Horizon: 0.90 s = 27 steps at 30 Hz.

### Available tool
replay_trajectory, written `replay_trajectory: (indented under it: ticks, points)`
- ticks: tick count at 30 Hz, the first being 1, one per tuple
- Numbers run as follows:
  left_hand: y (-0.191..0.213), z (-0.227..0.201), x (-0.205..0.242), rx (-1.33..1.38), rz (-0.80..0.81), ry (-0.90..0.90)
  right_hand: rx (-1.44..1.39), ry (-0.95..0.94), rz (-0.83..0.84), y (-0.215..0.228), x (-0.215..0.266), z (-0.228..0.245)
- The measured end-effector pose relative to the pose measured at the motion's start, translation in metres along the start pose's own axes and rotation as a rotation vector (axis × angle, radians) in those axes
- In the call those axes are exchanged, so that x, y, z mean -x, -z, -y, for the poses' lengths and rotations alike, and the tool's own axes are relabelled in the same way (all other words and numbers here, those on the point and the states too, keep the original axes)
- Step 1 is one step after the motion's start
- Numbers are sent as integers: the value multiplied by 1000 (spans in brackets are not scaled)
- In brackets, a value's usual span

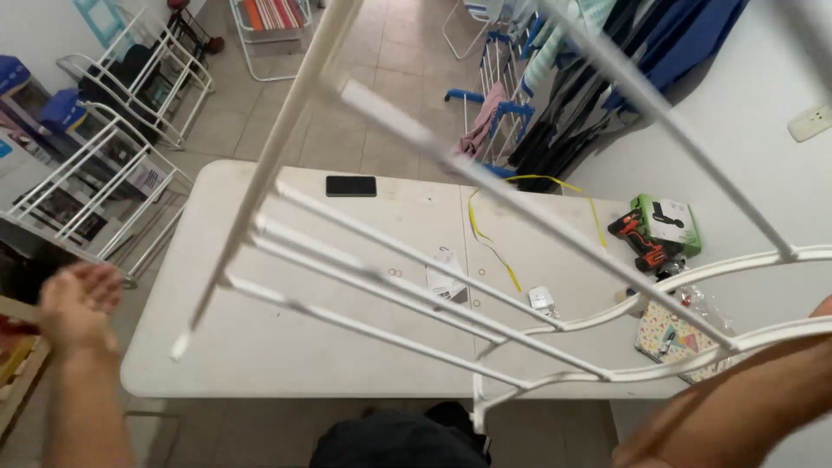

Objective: The person assembles a white metal shoe rack by inserting vertical rods into a curved frame and attaching a second frame to complete the structure. The person then lifts the assembled rack and places it on the floor next to other racks.

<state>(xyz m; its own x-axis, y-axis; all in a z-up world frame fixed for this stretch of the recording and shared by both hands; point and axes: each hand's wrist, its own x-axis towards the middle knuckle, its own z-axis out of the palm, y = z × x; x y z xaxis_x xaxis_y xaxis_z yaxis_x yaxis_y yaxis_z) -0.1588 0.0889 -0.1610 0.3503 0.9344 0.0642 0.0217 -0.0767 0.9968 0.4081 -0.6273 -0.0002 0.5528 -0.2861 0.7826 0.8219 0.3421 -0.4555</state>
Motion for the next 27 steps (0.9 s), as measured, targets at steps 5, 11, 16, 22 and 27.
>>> replay_trajectory:
  ticks: [5,11,16,22,27]
  points:
    - [-110,40,117,216,147,326,-187,-90,-380,-34,9,3]
    - [-160,-85,209,764,730,-128,-253,-353,-577,-117,94,43]
    - [-92,-132,220,702,732,-458,-198,-925,-544,-101,222,-16]
    - [-1,-185,251,696,541,-469,-232,-1442,-207,-113,402,-7]
    - [45,-198,286,808,414,-421,-213,-1636,-76,-154,564,51]
